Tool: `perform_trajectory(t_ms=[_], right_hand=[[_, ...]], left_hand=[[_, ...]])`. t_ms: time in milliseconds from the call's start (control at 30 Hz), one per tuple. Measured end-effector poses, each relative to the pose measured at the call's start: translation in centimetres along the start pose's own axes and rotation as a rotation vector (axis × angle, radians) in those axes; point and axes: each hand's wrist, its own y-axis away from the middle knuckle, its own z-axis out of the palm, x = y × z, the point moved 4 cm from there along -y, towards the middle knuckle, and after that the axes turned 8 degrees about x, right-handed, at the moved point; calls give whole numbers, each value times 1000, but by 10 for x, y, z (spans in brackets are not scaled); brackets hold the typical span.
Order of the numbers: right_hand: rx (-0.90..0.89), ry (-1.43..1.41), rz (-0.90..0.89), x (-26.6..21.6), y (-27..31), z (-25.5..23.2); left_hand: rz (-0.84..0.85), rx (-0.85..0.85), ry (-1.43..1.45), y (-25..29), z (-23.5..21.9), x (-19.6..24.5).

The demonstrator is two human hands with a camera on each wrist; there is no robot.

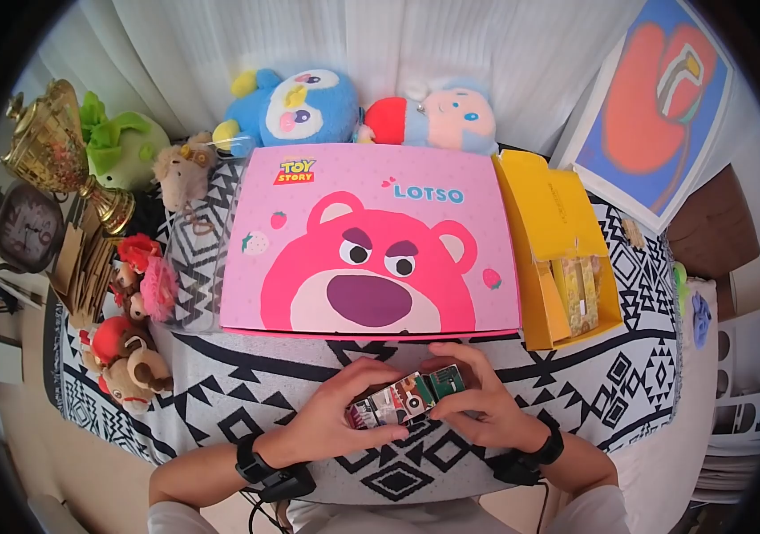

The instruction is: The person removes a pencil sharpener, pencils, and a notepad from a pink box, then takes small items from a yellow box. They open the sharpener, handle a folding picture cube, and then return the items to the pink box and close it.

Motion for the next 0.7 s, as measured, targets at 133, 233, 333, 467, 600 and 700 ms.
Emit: perform_trajectory(t_ms=[133,233,333,467,600,700], right_hand=[[16,65,-47,-7,-2,0],[62,49,33,-5,3,-2],[141,-32,179,-5,4,0],[84,58,179,1,6,-6],[118,-104,298,4,9,-2],[133,-125,299,10,8,-1]], left_hand=[[18,52,41,1,-3,-3],[20,68,52,1,-3,-4],[7,74,96,4,-3,-3],[-1,48,136,4,-4,-5],[-6,51,136,5,1,-5],[10,76,210,7,17,-7]])
